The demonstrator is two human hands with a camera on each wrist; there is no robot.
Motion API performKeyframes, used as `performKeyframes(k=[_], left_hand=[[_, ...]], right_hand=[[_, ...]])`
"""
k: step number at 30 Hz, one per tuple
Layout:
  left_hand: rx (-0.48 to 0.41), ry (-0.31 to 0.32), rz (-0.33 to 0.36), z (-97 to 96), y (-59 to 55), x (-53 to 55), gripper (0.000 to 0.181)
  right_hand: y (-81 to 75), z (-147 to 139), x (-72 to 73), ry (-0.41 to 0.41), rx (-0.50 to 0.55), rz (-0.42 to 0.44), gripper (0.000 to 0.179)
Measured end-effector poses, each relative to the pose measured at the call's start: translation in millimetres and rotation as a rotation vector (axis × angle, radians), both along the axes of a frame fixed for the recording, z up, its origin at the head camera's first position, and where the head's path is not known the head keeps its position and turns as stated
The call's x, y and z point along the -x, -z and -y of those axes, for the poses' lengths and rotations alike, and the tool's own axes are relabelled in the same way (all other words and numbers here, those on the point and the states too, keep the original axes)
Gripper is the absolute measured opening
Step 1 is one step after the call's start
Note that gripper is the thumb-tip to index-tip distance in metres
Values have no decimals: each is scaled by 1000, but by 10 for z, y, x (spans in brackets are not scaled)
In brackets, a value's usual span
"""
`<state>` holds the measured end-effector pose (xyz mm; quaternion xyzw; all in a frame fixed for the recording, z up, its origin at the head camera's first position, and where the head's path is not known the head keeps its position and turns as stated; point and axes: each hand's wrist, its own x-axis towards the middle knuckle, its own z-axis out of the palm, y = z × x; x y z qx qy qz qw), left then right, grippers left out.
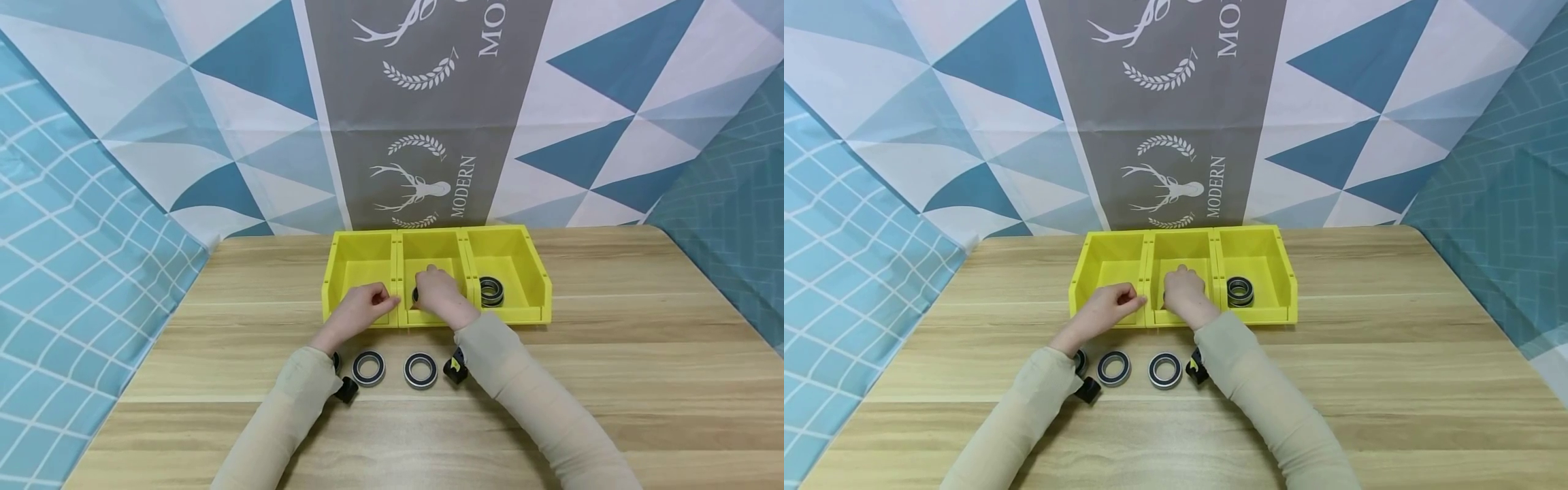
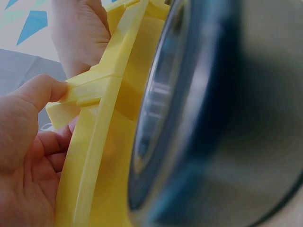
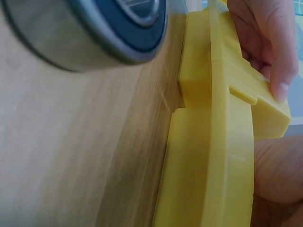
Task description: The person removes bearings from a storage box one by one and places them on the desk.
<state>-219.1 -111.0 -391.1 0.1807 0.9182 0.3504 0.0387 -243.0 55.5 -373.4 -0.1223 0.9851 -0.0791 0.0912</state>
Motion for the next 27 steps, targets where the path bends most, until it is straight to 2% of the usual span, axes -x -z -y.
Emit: performKeyframes(k=[15,27], left_hand=[[4,-4,5,6,14,-7,27],[5,-4,2,3,-3,-16,27]], right_hand=[[7,-28,-15,-33,39,-22,41],[59,-69,-14,3,141,-34,44]])
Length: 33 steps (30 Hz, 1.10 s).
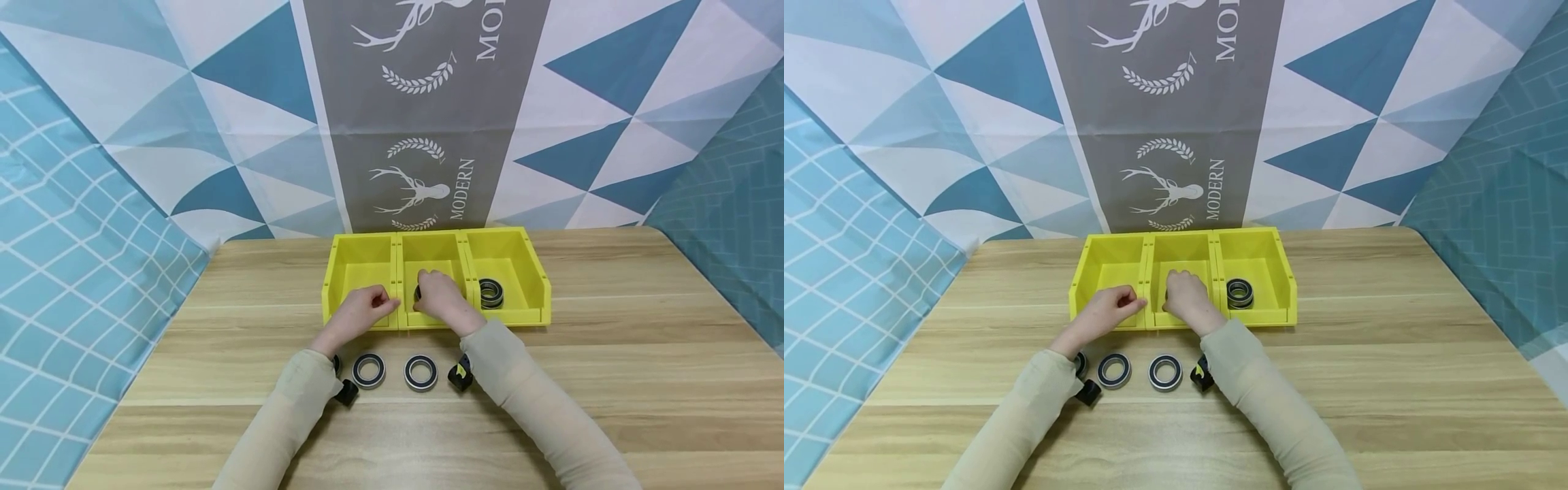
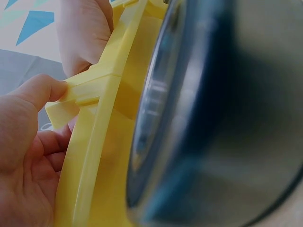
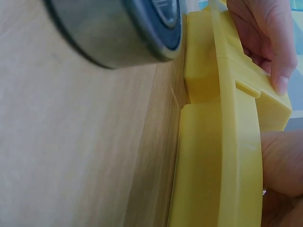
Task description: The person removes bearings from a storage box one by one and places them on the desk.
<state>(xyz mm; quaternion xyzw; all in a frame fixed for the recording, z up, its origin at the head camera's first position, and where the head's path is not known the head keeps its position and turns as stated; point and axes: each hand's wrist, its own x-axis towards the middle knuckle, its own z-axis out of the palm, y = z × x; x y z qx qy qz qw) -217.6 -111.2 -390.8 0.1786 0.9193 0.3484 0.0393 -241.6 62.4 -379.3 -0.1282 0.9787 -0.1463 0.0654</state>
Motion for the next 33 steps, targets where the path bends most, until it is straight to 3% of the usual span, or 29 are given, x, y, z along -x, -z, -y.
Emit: performKeyframes(k=[15,29,33], left_hand=[[5,-4,23,-3,-1,2,28],[6,2,6,2,4,10,28],[1,0,7,0,3,10,28]], right_hand=[[34,-45,-34,1,57,-43,45],[71,-75,-56,67,177,-60,50],[80,-80,-77,52,177,-93,43]])
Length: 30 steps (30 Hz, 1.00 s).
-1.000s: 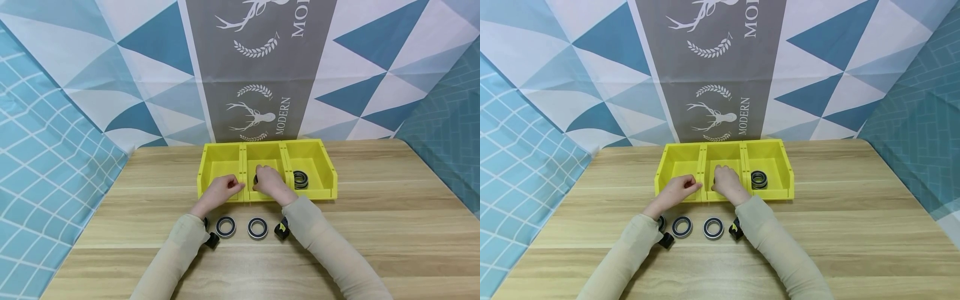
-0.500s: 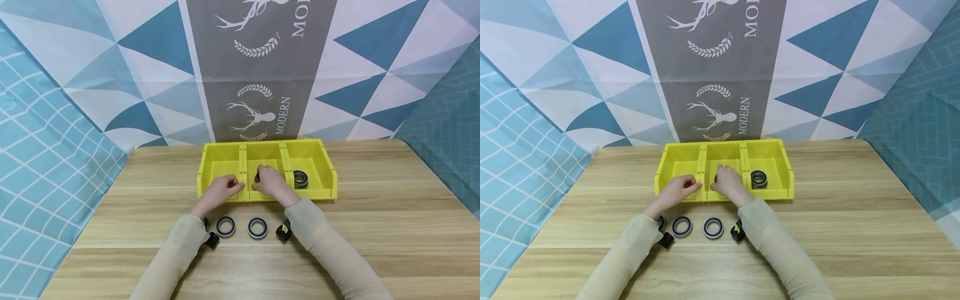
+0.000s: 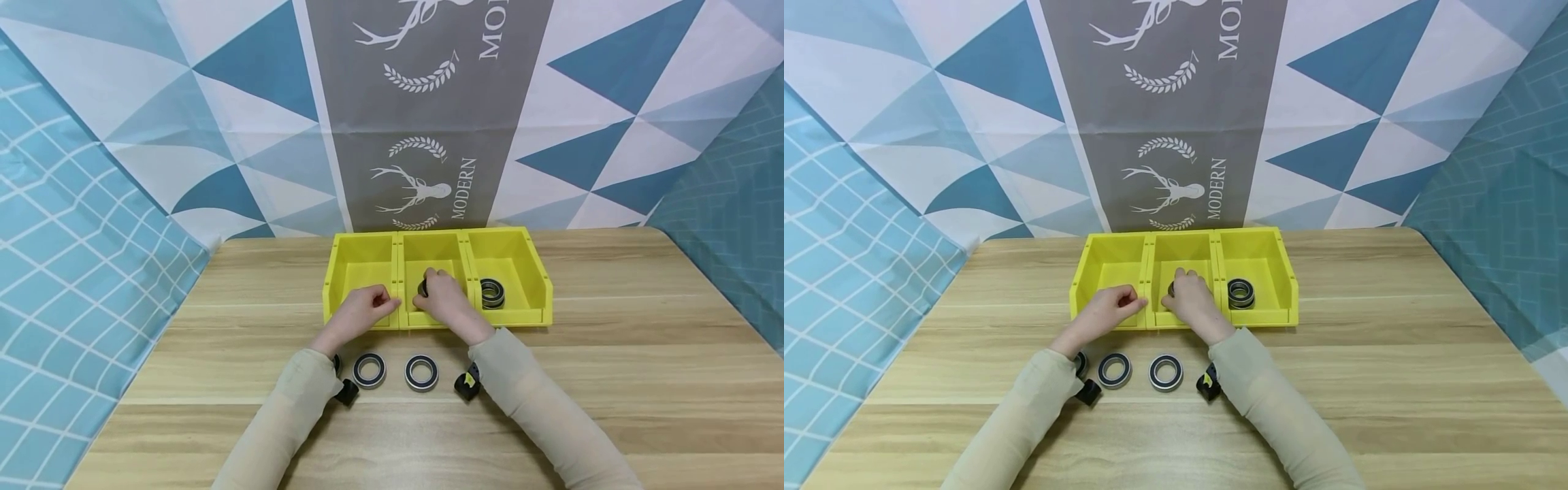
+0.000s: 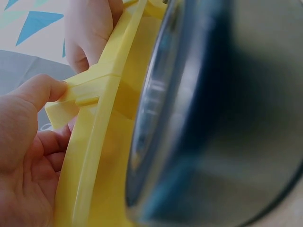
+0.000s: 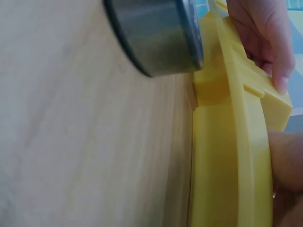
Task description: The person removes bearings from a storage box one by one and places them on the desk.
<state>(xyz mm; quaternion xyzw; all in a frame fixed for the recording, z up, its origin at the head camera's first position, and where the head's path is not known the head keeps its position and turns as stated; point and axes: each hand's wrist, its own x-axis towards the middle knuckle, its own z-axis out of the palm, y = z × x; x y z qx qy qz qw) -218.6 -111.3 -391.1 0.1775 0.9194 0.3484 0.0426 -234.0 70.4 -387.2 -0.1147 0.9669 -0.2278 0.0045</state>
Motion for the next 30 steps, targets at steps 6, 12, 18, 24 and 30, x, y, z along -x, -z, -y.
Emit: performKeyframes(k=[6,12,18,24,30], left_hand=[[3,-2,-4,1,6,-3,28],[7,4,-22,0,14,2,28],[3,11,-18,1,2,-4,28],[6,4,-12,0,5,-3,28],[8,4,-15,1,-3,0,28]], right_hand=[[-20,-14,-38,-42,23,-30,35],[-43,-46,-88,-78,79,-65,31],[-58,-89,-140,-103,128,-63,27],[-101,-107,-185,-113,146,-53,30],[-156,-142,-252,-89,217,-72,34]])
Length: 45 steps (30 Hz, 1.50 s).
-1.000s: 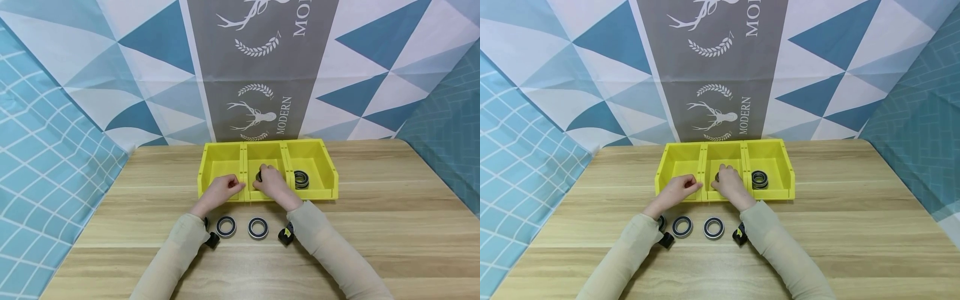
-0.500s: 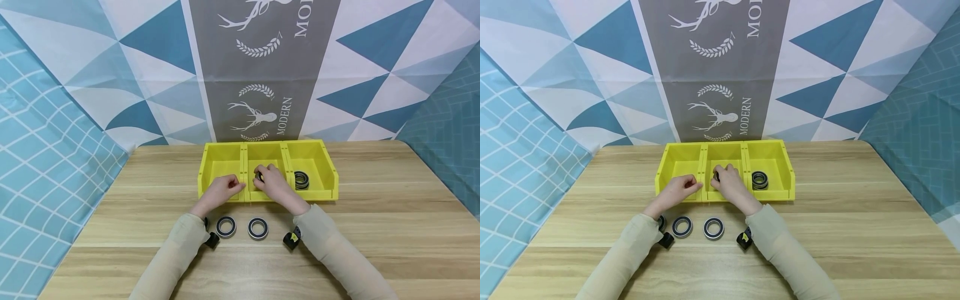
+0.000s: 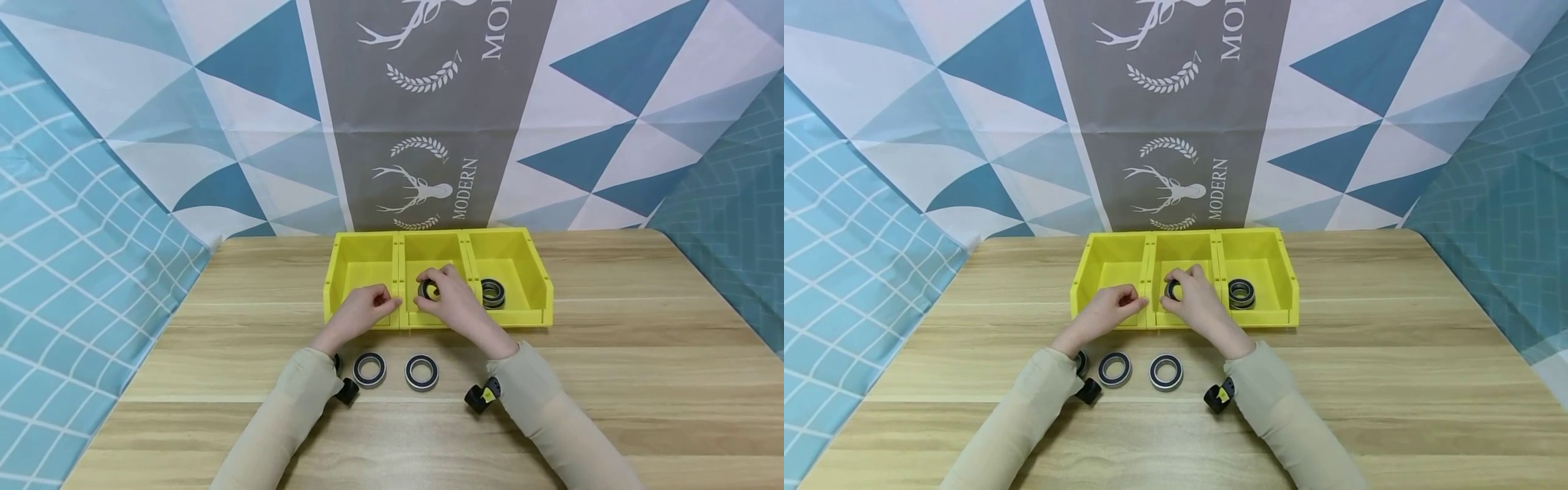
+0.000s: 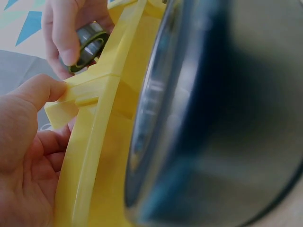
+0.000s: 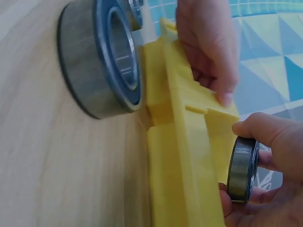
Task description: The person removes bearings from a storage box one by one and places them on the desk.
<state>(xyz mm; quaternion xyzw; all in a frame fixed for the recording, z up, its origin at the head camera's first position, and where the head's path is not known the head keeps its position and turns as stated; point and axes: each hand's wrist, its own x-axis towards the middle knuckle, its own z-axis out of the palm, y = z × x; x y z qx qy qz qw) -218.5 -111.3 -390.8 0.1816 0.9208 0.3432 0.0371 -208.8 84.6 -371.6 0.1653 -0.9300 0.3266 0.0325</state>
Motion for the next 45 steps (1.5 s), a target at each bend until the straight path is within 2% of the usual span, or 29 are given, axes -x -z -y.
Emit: performKeyframes(k=[6,13,21,27,45], left_hand=[[2,-7,2,2,-2,5,27],[11,-9,-6,4,-6,0,27],[8,-10,-1,0,-11,-7,27],[10,-9,0,-8,-12,-10,28],[6,-8,-3,-3,4,-18,28]], right_hand=[[-60,-28,-72,6,-4,-24,36],[-105,-53,-183,-34,-62,-31,37],[-101,-85,-291,-82,-99,-35,41],[-120,-116,-370,-87,-122,-36,46],[-55,-209,-503,-114,-186,0,38]])
